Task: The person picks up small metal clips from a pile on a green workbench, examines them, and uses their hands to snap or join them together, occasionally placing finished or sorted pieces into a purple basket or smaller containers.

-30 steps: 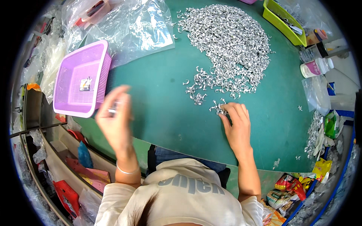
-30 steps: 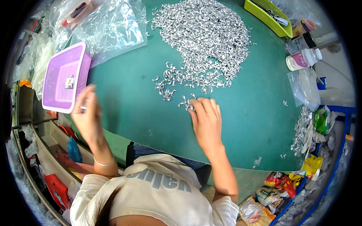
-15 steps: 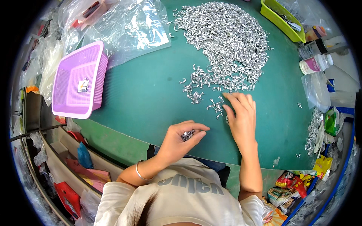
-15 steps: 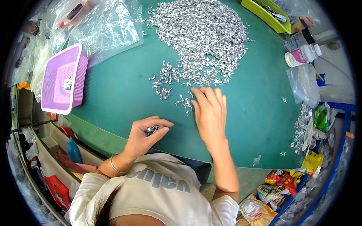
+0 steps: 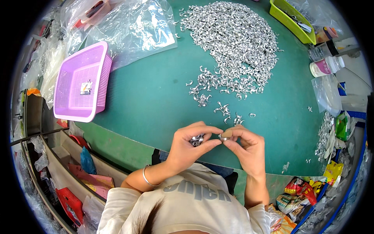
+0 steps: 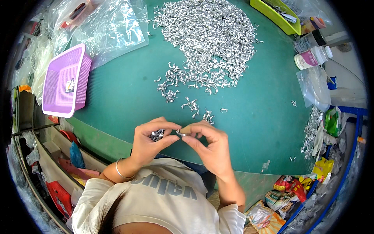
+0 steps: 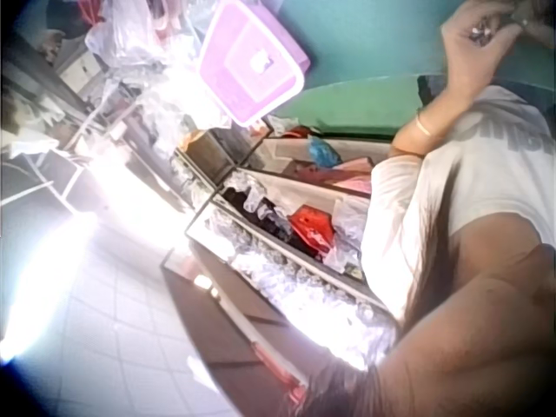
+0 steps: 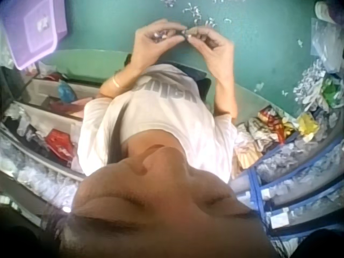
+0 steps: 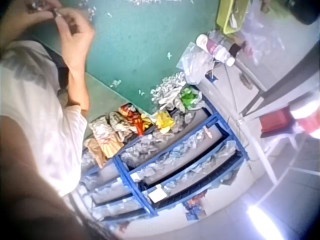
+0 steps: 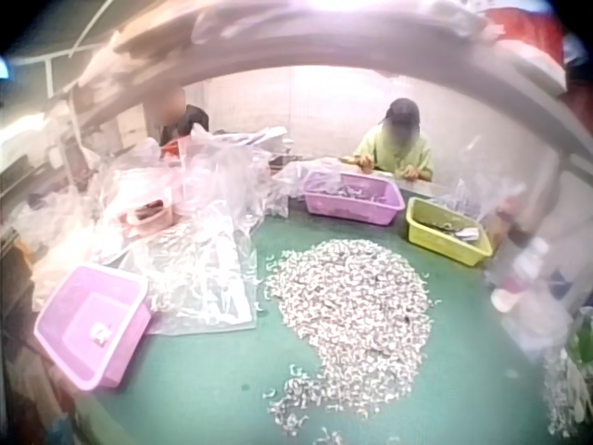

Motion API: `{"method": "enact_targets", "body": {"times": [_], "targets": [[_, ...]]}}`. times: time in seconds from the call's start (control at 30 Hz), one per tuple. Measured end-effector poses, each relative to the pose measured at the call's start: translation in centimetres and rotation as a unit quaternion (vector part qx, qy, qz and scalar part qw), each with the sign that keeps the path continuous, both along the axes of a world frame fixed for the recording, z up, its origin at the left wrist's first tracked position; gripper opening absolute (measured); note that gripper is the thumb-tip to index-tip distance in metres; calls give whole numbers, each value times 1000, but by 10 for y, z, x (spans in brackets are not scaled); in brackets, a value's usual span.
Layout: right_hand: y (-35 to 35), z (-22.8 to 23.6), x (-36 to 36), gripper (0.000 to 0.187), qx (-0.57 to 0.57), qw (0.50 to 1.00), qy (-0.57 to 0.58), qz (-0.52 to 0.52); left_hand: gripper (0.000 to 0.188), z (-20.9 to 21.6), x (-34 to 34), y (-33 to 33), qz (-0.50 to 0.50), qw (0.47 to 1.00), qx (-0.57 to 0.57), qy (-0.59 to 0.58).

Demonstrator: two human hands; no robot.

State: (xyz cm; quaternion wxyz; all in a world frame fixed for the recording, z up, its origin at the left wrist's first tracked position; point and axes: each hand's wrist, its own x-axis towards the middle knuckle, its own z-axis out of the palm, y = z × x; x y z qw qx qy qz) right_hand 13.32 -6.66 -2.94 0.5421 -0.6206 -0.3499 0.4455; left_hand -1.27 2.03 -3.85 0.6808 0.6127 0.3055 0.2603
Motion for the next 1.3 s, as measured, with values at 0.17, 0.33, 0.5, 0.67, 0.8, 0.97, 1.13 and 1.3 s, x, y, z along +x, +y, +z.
{"method": "enact_targets", "body": {"times": [0.17, 0.33, 0.5, 0.67, 0.8, 0.97, 1.13, 1.3], "targets": [[-7, 3, -7, 14, 18, 999, 40, -25, 19, 2, 1, -4, 1, 1000, -3, -24], [-10, 4, -13, 12, 36, 997, 43, -60, 14, 9, 0, -6, -3, 999, -37, -34], [-12, 6, -14, 11, 52, 997, 12, -49, 12, 15, -3, -10, -2, 996, -83, -36], [-12, 9, -16, 13, 90, 993, -42, -56, 9, 15, -4, -11, -3, 987, -152, -47], [-12, 12, -18, 16, 110, 986, -105, -67, 8, 18, -5, -11, -13, 983, -177, -51], [-12, 13, -19, 17, 133, 975, -162, -67, 9, 19, -5, -9, -33, 971, -232, -46], [-4, 9, -11, 17, 108, 964, -233, -63, 12, 16, -16, 2, 47, 975, -217, -23], [17, -8, 13, 17, 26, 932, -351, -88, 16, 19, -67, 82, 486, 856, 165, 61]]}}
